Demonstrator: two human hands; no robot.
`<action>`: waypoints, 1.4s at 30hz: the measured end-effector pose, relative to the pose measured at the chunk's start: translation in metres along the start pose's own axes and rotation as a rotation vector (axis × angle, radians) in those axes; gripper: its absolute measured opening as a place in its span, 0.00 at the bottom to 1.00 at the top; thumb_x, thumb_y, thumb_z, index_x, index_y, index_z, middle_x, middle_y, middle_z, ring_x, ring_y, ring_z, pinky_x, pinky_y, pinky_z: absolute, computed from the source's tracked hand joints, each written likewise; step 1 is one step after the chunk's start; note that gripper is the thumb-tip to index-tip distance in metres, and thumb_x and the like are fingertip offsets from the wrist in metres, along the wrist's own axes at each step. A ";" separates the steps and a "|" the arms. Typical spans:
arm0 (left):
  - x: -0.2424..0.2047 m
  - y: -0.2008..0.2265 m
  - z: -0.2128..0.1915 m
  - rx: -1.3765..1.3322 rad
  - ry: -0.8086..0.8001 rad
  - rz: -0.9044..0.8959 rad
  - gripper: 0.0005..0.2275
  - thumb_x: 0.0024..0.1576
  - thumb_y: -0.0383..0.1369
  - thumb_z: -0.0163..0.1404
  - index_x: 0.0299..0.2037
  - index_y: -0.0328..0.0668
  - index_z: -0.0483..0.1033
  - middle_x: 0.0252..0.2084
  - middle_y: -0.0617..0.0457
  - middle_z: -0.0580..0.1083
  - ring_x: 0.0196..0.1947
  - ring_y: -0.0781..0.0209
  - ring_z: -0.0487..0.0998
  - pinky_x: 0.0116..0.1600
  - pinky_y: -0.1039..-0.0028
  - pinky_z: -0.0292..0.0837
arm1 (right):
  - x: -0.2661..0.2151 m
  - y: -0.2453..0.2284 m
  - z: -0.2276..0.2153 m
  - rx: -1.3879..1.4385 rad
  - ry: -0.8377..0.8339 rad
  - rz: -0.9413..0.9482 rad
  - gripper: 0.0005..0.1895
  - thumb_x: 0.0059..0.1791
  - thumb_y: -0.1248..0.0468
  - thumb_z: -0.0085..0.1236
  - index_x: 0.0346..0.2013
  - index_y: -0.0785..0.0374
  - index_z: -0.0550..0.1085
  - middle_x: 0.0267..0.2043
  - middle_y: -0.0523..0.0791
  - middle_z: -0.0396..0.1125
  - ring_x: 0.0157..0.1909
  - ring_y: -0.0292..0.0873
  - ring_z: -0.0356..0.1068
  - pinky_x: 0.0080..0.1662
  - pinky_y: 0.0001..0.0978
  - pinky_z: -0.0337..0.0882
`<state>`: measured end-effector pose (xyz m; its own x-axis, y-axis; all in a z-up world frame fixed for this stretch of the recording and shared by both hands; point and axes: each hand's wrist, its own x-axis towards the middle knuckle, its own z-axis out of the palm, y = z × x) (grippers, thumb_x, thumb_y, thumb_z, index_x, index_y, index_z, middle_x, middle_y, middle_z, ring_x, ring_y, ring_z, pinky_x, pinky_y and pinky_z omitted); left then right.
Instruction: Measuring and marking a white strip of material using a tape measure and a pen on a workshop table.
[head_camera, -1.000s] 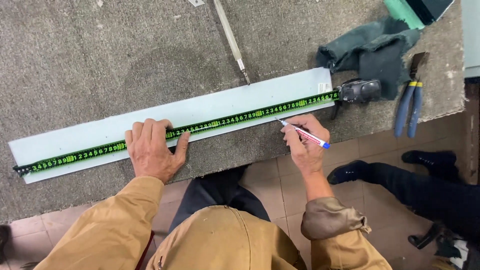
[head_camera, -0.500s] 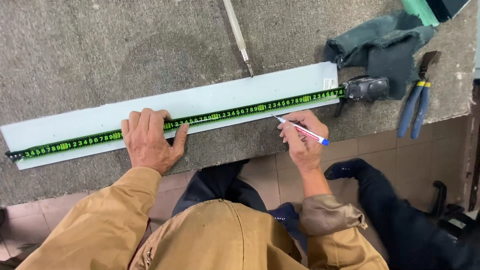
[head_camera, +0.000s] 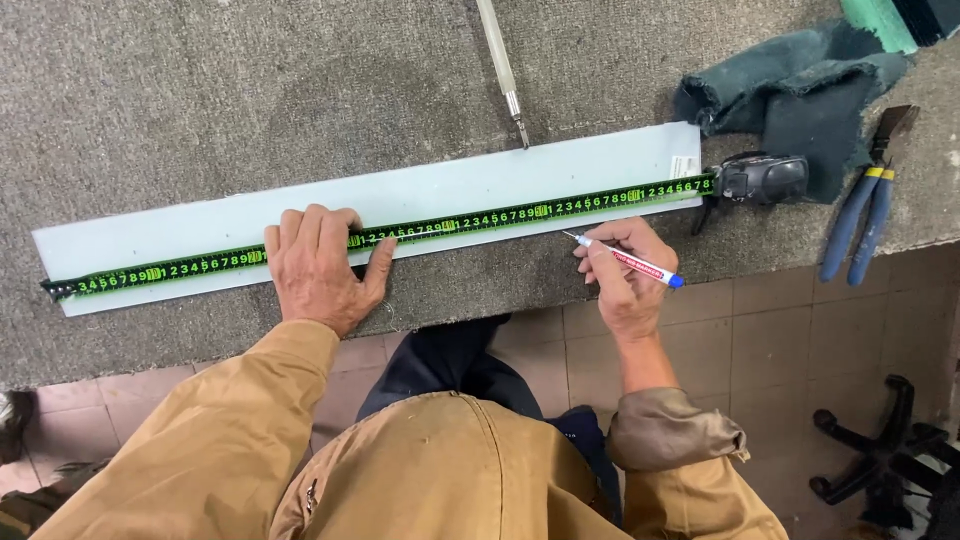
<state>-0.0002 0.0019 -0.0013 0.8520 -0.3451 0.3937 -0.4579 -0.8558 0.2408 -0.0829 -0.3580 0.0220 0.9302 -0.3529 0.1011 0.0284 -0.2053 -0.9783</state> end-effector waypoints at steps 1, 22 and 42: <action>0.000 0.000 0.000 0.005 0.004 0.004 0.14 0.65 0.51 0.60 0.46 0.54 0.75 0.36 0.58 0.66 0.41 0.52 0.71 0.47 0.62 0.68 | 0.000 0.000 0.000 0.009 -0.001 0.004 0.05 0.53 0.74 0.59 0.38 0.77 0.79 0.27 0.57 0.74 0.23 0.40 0.74 0.25 0.28 0.75; 0.003 0.003 -0.001 -0.021 0.042 0.006 0.16 0.65 0.52 0.60 0.45 0.52 0.75 0.35 0.57 0.66 0.40 0.50 0.72 0.47 0.61 0.68 | 0.003 -0.008 0.000 0.031 -0.009 0.083 0.06 0.54 0.73 0.58 0.39 0.77 0.78 0.28 0.58 0.74 0.24 0.40 0.73 0.26 0.27 0.75; 0.000 0.004 0.000 0.011 0.064 0.018 0.15 0.65 0.52 0.60 0.45 0.54 0.73 0.35 0.58 0.64 0.41 0.51 0.71 0.48 0.61 0.66 | 0.002 0.002 -0.002 0.045 -0.016 0.067 0.07 0.54 0.72 0.59 0.39 0.78 0.77 0.28 0.59 0.74 0.24 0.40 0.73 0.25 0.27 0.75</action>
<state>-0.0024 -0.0013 -0.0004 0.8257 -0.3355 0.4535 -0.4699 -0.8539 0.2237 -0.0818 -0.3613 0.0209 0.9362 -0.3500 0.0325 -0.0182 -0.1407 -0.9899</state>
